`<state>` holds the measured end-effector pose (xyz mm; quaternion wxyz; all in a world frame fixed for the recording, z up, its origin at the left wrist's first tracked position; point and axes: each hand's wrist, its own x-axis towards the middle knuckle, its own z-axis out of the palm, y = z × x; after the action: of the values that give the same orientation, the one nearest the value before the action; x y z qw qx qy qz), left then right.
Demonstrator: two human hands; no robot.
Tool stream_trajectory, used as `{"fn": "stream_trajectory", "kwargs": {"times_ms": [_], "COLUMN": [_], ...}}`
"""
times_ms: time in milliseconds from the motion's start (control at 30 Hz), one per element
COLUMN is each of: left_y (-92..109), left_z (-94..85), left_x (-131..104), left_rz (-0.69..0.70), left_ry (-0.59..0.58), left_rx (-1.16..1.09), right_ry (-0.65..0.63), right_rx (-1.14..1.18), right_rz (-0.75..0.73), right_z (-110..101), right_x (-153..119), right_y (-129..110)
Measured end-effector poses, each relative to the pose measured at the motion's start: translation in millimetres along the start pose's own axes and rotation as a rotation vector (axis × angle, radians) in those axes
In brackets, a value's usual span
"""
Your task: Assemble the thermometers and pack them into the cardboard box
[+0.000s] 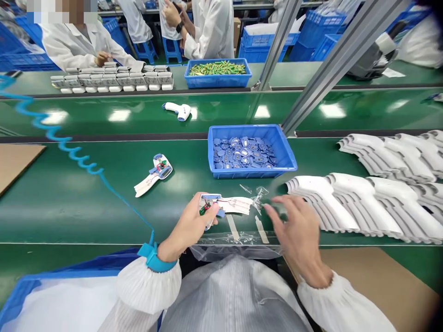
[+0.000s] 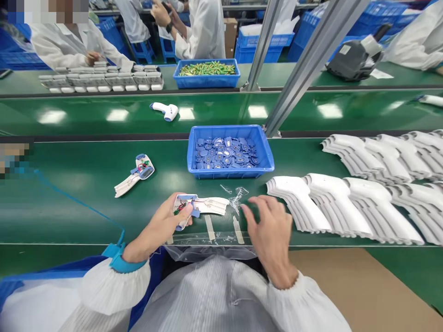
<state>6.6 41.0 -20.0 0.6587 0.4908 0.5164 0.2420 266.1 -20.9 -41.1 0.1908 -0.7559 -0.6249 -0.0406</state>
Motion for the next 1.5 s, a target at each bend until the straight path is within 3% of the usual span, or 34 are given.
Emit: {"fn": "stream_trajectory", "kwargs": {"times_ms": [133,267,400,500,633,767,867,967,1067,1133,1200,1300,1367,1500], "left_y": [5,9,11,14,17,15,13,12,11,10,12,18,21,16], "left_z": [-6.4,-7.7,-4.2,-2.1,0.6,2.3,2.6,2.8,1.4,-0.2,-1.3,0.2,3.4,11.2], "left_x": [0,2,4,7,8,9,10,9,5,1,-2,-4,-5,-7], "left_rz": [-0.058,-0.047,-0.014,0.022,0.029,0.077,0.11,0.128,0.194,0.196,0.167,0.203,0.246,0.321], "left_ry": [-0.179,-0.238,-0.227,-0.206,-0.222,-0.202,-0.22,-0.164,-0.156,-0.171,-0.152,-0.079,-0.095,-0.159], "left_rx": [-0.106,-0.123,-0.115,-0.095,-0.071,-0.112,-0.069,0.023,0.096,0.123,0.171,0.282,0.338,0.528], "right_ry": [0.194,0.045,-0.003,0.057,0.085,0.093,0.067,-0.08,-0.427,-0.572,-0.523,-0.307,-0.187,-0.001], "right_rx": [-0.299,-0.388,-0.344,-0.19,-0.017,-0.01,-0.01,0.067,0.29,0.492,0.685,0.8,0.736,0.528], "right_rz": [0.217,0.263,0.317,0.197,-0.128,-0.343,-0.422,-0.414,-0.266,-0.151,-0.071,0.02,0.03,-0.098], "right_z": [-26,-33,-34,-43,-52,-46,-36,-30,-29,-31,-31,-26,-19,-6], "right_x": [4,15,21,21,11,2,2,7,15,22,28,37,42,44], "right_y": [39,76,82,63,8,-49,-74,-79,-70,-65,-68,-94,-116,-144]}}
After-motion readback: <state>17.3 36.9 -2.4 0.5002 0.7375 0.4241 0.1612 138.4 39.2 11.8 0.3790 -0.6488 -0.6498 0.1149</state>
